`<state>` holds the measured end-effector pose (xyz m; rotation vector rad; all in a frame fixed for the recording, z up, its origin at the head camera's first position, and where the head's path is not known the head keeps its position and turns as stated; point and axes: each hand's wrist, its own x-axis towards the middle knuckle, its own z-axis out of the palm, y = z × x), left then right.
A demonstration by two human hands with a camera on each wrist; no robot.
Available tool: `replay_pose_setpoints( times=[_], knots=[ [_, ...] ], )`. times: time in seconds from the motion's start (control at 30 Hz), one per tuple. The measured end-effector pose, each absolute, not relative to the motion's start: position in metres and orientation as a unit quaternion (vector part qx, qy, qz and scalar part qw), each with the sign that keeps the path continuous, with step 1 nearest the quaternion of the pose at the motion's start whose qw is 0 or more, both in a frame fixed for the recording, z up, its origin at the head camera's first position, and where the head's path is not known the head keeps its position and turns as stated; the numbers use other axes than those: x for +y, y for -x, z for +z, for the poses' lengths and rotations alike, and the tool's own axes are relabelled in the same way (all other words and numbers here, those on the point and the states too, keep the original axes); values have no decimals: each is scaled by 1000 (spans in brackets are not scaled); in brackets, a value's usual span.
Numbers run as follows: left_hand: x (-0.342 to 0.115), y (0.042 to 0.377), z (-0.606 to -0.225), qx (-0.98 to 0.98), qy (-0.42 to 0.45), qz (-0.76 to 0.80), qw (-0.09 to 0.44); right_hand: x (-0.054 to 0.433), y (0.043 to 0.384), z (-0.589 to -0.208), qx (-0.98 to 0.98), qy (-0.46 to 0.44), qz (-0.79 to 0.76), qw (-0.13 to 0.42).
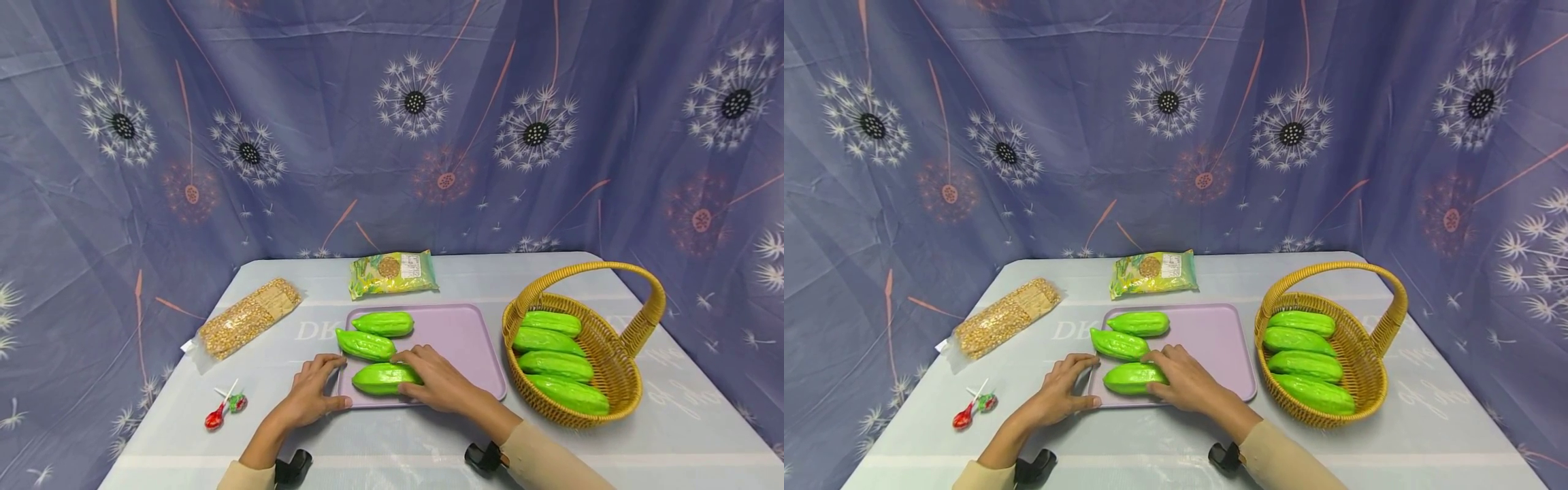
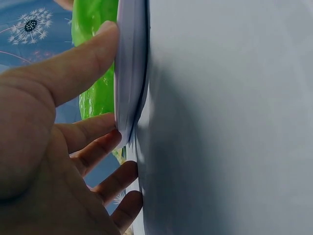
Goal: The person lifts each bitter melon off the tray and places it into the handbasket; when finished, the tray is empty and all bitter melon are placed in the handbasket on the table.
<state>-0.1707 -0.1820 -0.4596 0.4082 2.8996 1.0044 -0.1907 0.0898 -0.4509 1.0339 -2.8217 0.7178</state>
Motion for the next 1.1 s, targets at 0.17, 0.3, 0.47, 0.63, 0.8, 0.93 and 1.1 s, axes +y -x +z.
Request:
replay_pose_setpoints(
  times=[0.17, 0.3, 0.47, 0.63, 0.8, 0.93, 1.1],
  knots=[
    [-182, 171, -459, 936, -135, 325, 21, 99, 189, -453, -911, -338, 233, 36],
    [-183, 171, -460, 937, -136, 321, 21, 101, 189, -453, -911, -340, 230, 35],
    [-182, 170, -459, 938, -132, 320, 23, 98, 189, -454, -918, -335, 213, 23],
    [-182, 170, -458, 937, -132, 322, 24, 96, 189, -456, -918, -339, 200, 42],
    [-181, 170, -458, 937, -133, 322, 24, 98, 188, -456, -919, -338, 196, 49],
    [-182, 170, -458, 938, -133, 321, 22, 101, 187, -454, -920, -330, 201, 60],
    [-182, 170, -459, 937, -132, 322, 21, 107, 184, -449, -919, -317, 223, 71]
  ],
)
